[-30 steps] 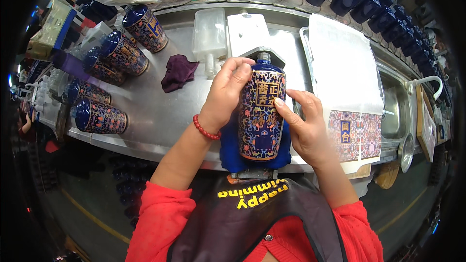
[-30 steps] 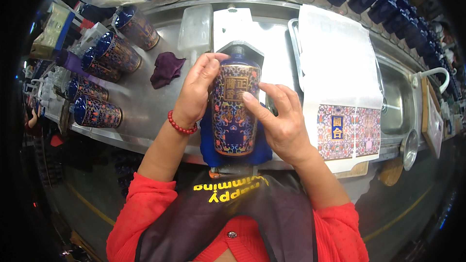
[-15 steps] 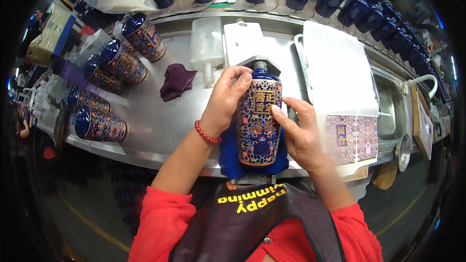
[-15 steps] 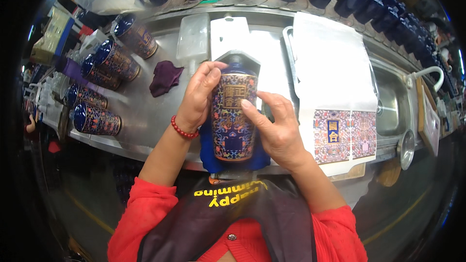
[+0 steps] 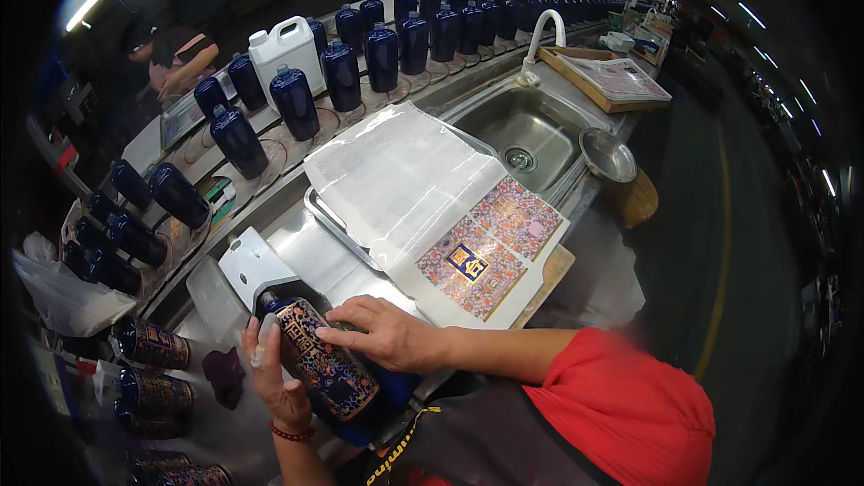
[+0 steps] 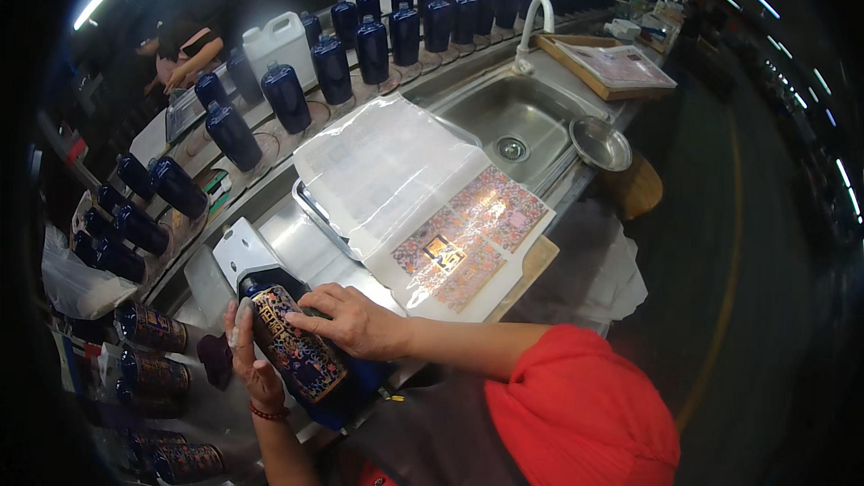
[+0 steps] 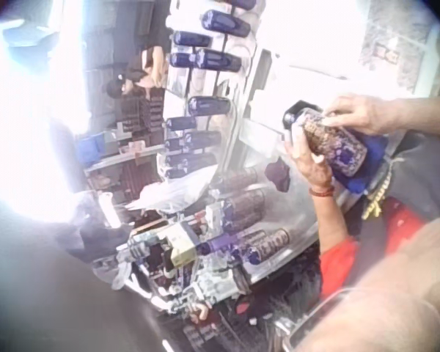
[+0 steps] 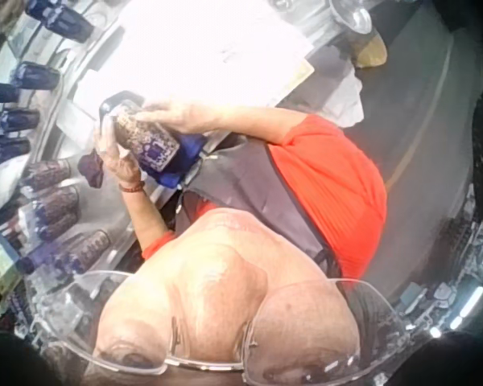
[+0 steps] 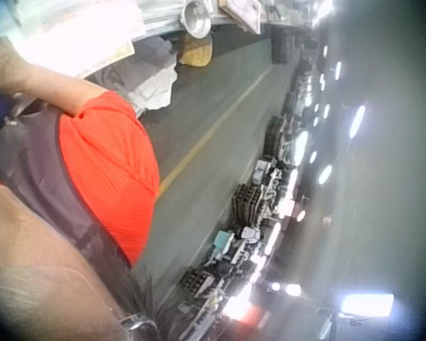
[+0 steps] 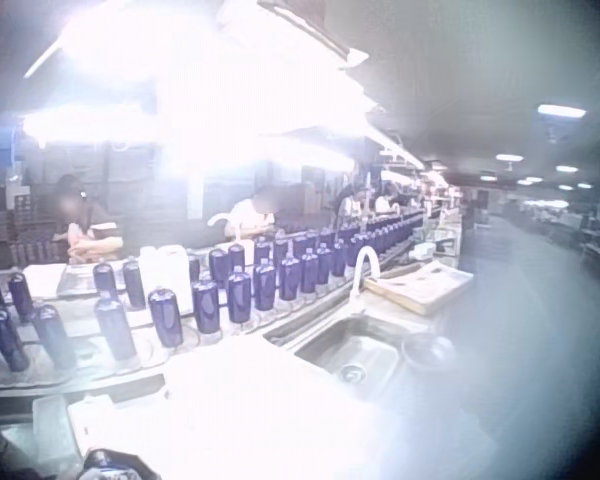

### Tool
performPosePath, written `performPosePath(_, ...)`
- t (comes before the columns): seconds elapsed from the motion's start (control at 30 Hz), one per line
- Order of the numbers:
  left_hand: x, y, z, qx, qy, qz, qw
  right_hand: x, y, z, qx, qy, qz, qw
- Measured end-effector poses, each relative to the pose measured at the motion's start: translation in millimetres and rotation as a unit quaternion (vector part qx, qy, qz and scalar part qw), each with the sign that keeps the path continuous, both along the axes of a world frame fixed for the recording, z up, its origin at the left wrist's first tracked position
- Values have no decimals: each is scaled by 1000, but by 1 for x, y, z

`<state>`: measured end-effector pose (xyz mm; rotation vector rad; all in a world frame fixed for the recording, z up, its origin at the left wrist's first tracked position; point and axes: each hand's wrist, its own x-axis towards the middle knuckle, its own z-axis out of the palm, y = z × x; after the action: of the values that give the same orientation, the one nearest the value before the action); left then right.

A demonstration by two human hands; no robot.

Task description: The person applies a decorative sticker to a dark blue cylindrical container using a green squeegee tool. They smooth the sticker onto the surface, rotate the container to cover all sides, and press edges to ensure adhesion.

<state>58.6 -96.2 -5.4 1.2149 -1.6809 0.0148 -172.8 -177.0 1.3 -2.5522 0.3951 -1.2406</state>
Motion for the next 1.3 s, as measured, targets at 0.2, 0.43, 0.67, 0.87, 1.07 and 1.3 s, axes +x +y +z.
performPosePath(0.2,14,-19,26,47,-83,-19,995,-14,7,-9,7,28,-10,1000)
performPosePath(0.43,-12,3,43,56,-211,-6,976,-44,16,-13,23,28,-39,999)
performPosePath(0.67,-53,44,48,86,-200,-43,975,-67,28,-28,25,20,-42,999)
performPosePath(0.87,-72,81,-4,25,97,94,991,-71,33,-44,-5,14,-39,999)
performPosePath(1.07,-84,113,-48,69,212,196,955,-73,36,-48,-21,49,-43,998)
performPosePath(1.3,-82,113,-54,83,162,189,965,-73,35,-44,-67,48,-49,995)
